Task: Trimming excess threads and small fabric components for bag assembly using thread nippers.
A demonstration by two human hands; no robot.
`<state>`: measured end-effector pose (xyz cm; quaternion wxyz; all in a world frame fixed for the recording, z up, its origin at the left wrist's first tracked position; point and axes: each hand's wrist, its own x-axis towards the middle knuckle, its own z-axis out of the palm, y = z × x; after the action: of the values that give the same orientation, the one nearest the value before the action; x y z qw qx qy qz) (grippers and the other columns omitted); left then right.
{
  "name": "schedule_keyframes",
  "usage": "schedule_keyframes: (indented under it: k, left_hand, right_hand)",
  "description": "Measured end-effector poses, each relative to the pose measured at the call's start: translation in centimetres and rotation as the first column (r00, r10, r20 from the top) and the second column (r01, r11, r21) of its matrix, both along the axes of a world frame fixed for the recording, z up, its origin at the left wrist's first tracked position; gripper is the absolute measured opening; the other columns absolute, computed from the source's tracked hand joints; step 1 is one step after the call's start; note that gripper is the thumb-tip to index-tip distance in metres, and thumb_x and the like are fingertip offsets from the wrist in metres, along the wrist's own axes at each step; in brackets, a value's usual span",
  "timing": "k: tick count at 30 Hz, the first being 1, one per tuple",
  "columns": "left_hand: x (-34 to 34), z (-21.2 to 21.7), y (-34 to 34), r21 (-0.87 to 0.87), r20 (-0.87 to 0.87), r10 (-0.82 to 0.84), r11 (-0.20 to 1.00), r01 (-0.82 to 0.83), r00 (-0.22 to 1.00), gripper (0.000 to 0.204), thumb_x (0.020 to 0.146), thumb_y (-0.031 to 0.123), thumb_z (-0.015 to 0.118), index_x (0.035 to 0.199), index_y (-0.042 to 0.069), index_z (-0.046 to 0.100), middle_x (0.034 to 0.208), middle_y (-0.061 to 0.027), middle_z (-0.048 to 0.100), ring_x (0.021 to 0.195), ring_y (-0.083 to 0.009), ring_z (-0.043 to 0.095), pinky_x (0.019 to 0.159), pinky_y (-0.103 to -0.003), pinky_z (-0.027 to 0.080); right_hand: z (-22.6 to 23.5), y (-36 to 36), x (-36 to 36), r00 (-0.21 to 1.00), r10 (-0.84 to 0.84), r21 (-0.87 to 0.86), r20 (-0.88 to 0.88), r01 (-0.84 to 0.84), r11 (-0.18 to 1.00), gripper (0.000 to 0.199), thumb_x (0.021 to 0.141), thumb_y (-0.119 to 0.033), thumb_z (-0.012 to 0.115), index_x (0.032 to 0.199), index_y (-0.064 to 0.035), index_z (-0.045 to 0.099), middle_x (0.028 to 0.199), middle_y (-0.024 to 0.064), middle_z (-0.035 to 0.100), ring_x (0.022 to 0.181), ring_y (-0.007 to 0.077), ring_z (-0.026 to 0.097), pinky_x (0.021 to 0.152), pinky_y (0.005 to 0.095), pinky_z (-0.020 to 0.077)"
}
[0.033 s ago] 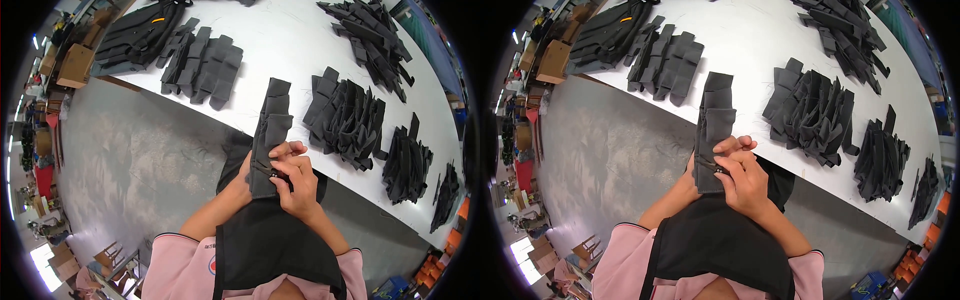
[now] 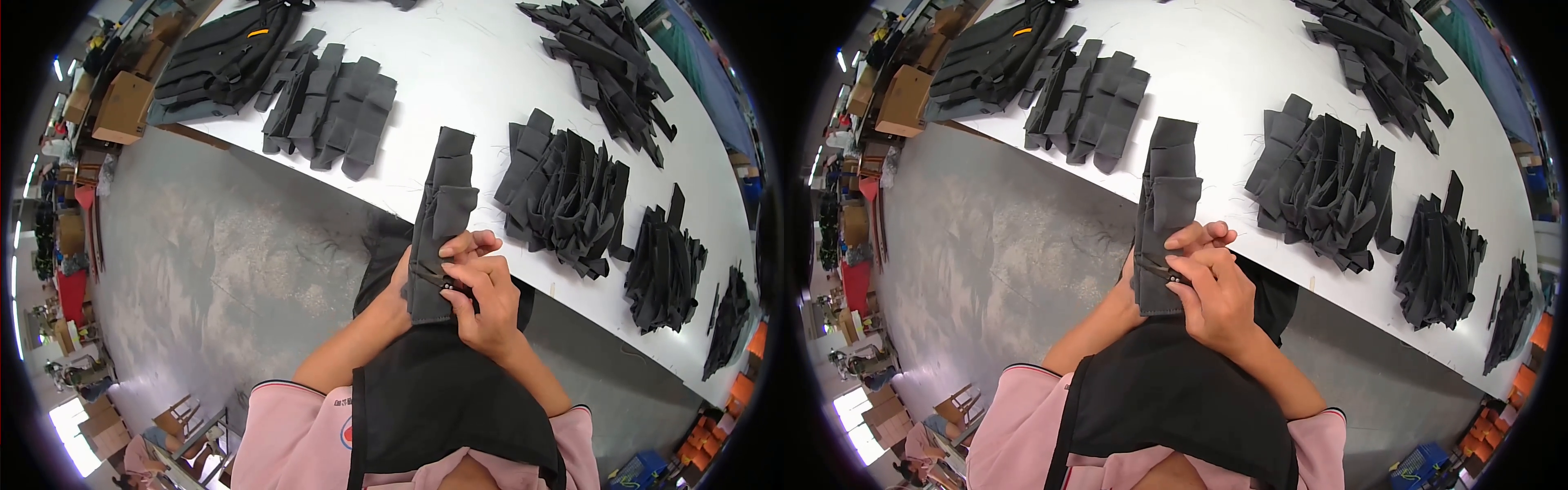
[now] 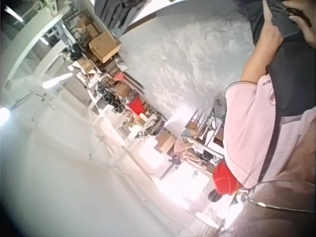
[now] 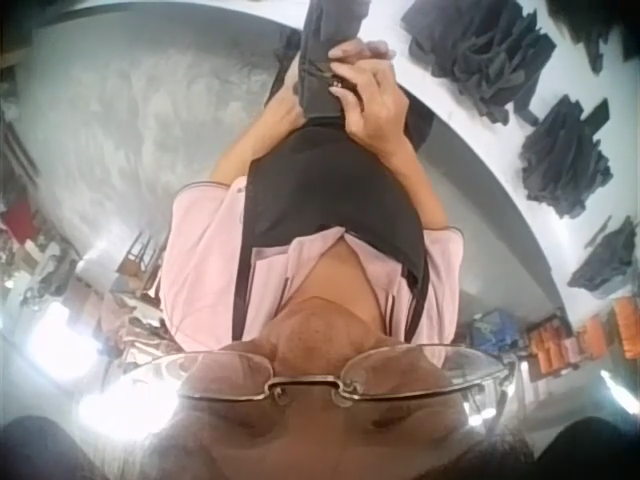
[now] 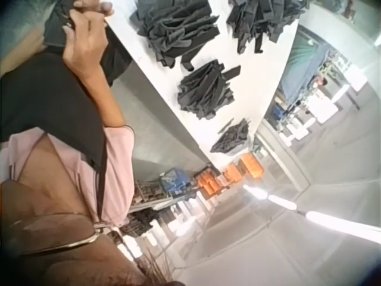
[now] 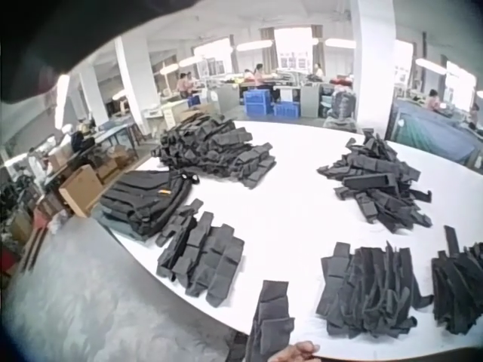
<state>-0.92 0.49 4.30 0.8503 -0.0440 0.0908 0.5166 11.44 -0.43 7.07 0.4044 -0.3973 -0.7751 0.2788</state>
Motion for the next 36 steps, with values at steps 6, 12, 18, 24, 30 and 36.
schedule_keyframes:
  k: [6,12,18,24,30,36]
  left_hand:
    - [0.3,0.4,0.2,-0.067,-0.057,-0.053,0.997,0.049,0.997,0.032,0.093,0.028,0.046,0.063,0.014,0.043,0.104,-0.0098,0.051,0.118,-0.0231,0.041,0.102,-0.036,0.035]
    - [0.3,0.3,0.0,-0.076,-0.211,-0.021,0.997,0.005,0.977,0.031,0.093,0.031,0.032,0.079,0.007,0.046,0.108,-0.0138,0.050,0.117,-0.0250,0.042,0.102,-0.038,0.034]
    - [0.2,-0.1,-0.3,0.012,-0.341,-0.008,1.000,0.013,0.940,0.034,0.093,0.034,0.031,0.085,0.005,0.046,0.110,-0.0143,0.048,0.115,-0.0255,0.044,0.104,-0.039,0.033]
    - [-0.1,0.8,0.2,-0.081,-0.084,-0.087,0.993,0.080,0.993,0.026,0.091,0.020,0.044,0.067,0.010,0.041,0.102,-0.0085,0.050,0.093,-0.0189,0.053,0.082,-0.034,0.049]
    - [0.5,-0.7,-0.1,-0.237,-0.247,-0.128,0.969,0.069,0.960,0.033,0.096,0.032,0.042,0.079,0.006,0.053,0.079,-0.0028,0.053,0.062,-0.0109,0.052,0.061,-0.022,0.048]
    - [-0.7,0.6,-0.6,0.019,-0.710,0.080,0.995,-0.095,0.700,0.056,0.098,0.046,0.034,0.112,-0.005,0.053,0.105,-0.0135,0.060,0.091,-0.0178,0.060,0.081,-0.031,0.050]
  right_hand:
    - [0.0,0.3,0.2,0.999,0.008,0.116,0.048,-0.013,0.993,0.035,0.065,-0.006,0.074,0.099,-0.0074,0.065,0.078,0.0048,0.055,0.066,0.0228,0.055,0.057,0.0317,0.0443]
    - [0.2,0.4,-0.1,0.993,0.000,0.258,0.120,-0.031,0.966,0.032,0.068,-0.006,0.072,0.099,-0.0047,0.065,0.078,0.0045,0.056,0.064,0.0204,0.055,0.056,0.0311,0.0439]
    - [0.4,-0.1,-0.1,0.994,0.001,0.246,0.111,-0.029,0.969,0.032,0.067,-0.001,0.072,0.097,-0.0035,0.065,0.075,0.0060,0.054,0.061,0.0200,0.054,0.056,0.0286,0.0452]
    - [1.0,-0.3,0.9,0.986,-0.063,-0.296,-0.153,0.015,0.955,0.028,0.070,0.003,0.069,0.096,-0.0031,0.062,0.082,0.0073,0.053,0.069,0.0186,0.053,0.059,0.0269,0.0445]
    - [0.9,0.7,-1.2,1.000,-0.012,-0.224,0.023,0.017,0.974,0.036,0.064,-0.004,0.077,0.091,-0.0040,0.054,0.080,0.0059,0.050,0.064,0.0143,0.053,0.057,0.0247,0.0439]
    - [0.8,1.0,-0.3,0.992,-0.022,-0.141,0.128,0.040,0.989,0.022,0.071,-0.001,0.069,0.074,-0.0040,0.048,0.066,0.0058,0.046,0.056,0.0170,0.047,0.052,0.0290,0.0404]
